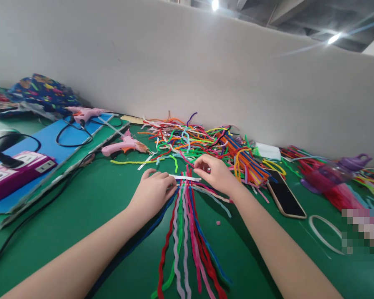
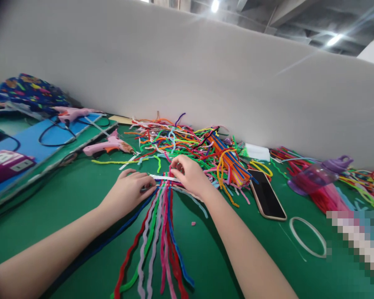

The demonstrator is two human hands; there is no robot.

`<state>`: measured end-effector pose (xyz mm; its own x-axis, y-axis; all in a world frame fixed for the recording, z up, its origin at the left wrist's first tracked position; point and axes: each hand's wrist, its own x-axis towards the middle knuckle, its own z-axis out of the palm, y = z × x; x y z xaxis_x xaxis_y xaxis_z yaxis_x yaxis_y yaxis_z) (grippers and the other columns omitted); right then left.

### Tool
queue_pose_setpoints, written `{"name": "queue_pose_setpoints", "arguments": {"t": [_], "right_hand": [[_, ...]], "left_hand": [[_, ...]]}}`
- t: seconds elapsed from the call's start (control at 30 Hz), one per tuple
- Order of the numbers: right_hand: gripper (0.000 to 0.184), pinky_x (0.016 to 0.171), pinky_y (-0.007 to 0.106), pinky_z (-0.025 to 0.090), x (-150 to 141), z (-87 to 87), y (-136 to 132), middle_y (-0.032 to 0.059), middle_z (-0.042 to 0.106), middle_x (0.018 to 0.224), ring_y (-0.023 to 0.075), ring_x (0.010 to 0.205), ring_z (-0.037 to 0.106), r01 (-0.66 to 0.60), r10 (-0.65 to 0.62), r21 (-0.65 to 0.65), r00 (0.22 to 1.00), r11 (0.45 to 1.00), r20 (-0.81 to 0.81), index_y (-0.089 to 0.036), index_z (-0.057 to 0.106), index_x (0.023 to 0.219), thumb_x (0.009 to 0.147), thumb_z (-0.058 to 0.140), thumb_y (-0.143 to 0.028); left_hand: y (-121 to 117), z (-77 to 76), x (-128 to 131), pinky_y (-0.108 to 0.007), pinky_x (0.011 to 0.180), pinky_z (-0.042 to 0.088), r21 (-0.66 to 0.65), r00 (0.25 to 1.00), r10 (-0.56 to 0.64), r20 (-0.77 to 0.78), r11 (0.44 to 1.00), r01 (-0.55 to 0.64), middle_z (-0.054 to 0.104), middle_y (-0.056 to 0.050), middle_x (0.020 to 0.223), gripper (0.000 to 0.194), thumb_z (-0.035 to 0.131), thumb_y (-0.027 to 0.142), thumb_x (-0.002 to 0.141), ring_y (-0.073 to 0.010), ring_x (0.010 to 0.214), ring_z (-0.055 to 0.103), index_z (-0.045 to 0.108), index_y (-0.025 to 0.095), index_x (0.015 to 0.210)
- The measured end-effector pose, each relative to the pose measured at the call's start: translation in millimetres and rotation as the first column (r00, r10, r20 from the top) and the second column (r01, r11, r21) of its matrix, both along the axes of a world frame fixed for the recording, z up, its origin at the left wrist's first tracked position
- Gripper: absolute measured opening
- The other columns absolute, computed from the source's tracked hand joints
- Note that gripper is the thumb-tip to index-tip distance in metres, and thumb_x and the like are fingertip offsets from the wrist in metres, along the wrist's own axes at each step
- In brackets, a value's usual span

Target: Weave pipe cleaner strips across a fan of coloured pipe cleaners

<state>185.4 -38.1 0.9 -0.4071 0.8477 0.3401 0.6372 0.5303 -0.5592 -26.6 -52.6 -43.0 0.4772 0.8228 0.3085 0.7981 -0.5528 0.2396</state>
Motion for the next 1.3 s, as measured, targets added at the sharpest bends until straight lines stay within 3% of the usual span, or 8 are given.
{"name": "queue_pose_setpoints", "arguments": {"t": [0.13, 0.3, 0.63, 0.8, 0.93, 1.03, 1.3], "right_hand": [[0.004, 0.066, 0.021, 0.042, 9, 20.6, -8, -0.0002, 0.066, 0.08, 0.0112, 0.072, 0.059, -0.02, 0.041, -0.086, 0.965, 0.996, 0.257, -0.018, 0.065, 0.082, 0.083, 0.061, -0.017], [0.008, 0.065, 0.024, 0.041, 0, 17.4, -12, 0.004, 0.07, 0.083, 0.0164, 0.08, 0.064, 0.085, -0.019, -0.101, 0.849, 0.991, 0.528, -0.02, 0.071, 0.084, 0.084, 0.063, -0.022], [0.012, 0.055, 0.023, 0.037, 8, 13.7, -9, 0.0034, 0.07, 0.082, 0.0168, 0.072, 0.064, 0.192, -0.052, -0.155, 0.772, 0.969, 0.634, -0.022, 0.068, 0.083, 0.076, 0.063, -0.013], [0.012, 0.057, 0.026, 0.037, 2, 12.8, -11, 0.007, 0.068, 0.09, 0.0211, 0.079, 0.064, 0.14, -0.113, 0.023, 0.678, 0.99, 0.727, -0.019, 0.063, 0.088, 0.078, 0.06, -0.011], [0.013, 0.063, 0.026, 0.039, -2, 13.6, -13, 0.0087, 0.065, 0.101, 0.0196, 0.082, 0.063, 0.093, -0.156, 0.127, 0.702, 0.987, 0.695, -0.017, 0.06, 0.093, 0.083, 0.055, -0.01], [0.011, 0.065, 0.026, 0.039, -2, 13.5, -13, 0.0073, 0.065, 0.098, 0.0183, 0.083, 0.062, 0.076, -0.142, 0.129, 0.749, 0.989, 0.647, -0.017, 0.06, 0.091, 0.083, 0.054, -0.012], [0.014, 0.057, 0.023, 0.032, 6, 6.8, -6, 0.0022, 0.069, 0.08, 0.0144, 0.07, 0.06, 0.113, -0.018, -0.142, 0.839, 0.983, 0.543, -0.021, 0.07, 0.086, 0.08, 0.059, -0.028]], "left_hand": [[-3, 1.9, 1, -0.044, 0.099, 0.029, 0.027, 0.999, -0.028, -0.017, 0.999, 0.028, 0.068, -0.002, 0.088, 0.023, 0.044, 0.026, 0.091, -0.0198, 0.088, 0.062, 0.067, 0.024, 0.088], [-4, 2.1, 3, -0.043, 0.099, 0.03, 0.053, 0.999, -0.049, -0.012, 0.997, 0.05, 0.069, -0.003, 0.09, 0.026, 0.042, 0.023, 0.092, -0.0192, 0.089, 0.062, 0.068, 0.024, 0.091], [-2, 2.6, 2, -0.04, 0.097, 0.032, 0.051, 0.996, -0.068, -0.055, 0.996, 0.07, 0.068, -0.003, 0.096, 0.028, 0.039, 0.025, 0.094, -0.0191, 0.09, 0.061, 0.067, 0.024, 0.091], [-2, 2.2, 3, -0.04, 0.096, 0.033, 0.046, 0.997, -0.054, -0.061, 0.997, 0.056, 0.068, -0.004, 0.093, 0.027, 0.04, 0.026, 0.094, -0.0198, 0.09, 0.061, 0.067, 0.024, 0.091], [-2, 1.1, 3, -0.042, 0.099, 0.03, 0.04, 0.997, -0.043, -0.067, 0.998, 0.045, 0.068, -0.003, 0.094, 0.026, 0.04, 0.025, 0.094, -0.0199, 0.09, 0.063, 0.066, 0.024, 0.093], [-2, 0.6, 3, -0.044, 0.101, 0.03, 0.033, 0.997, -0.034, -0.069, 0.999, 0.037, 0.068, -0.003, 0.094, 0.026, 0.04, 0.026, 0.094, -0.0202, 0.09, 0.063, 0.066, 0.023, 0.094], [-2, 0.1, 4, -0.043, 0.098, 0.033, 0.039, 0.998, -0.011, -0.06, 0.999, 0.014, 0.068, -0.002, 0.088, 0.026, 0.04, 0.029, 0.094, -0.0192, 0.083, 0.064, 0.064, 0.021, 0.092]]}}
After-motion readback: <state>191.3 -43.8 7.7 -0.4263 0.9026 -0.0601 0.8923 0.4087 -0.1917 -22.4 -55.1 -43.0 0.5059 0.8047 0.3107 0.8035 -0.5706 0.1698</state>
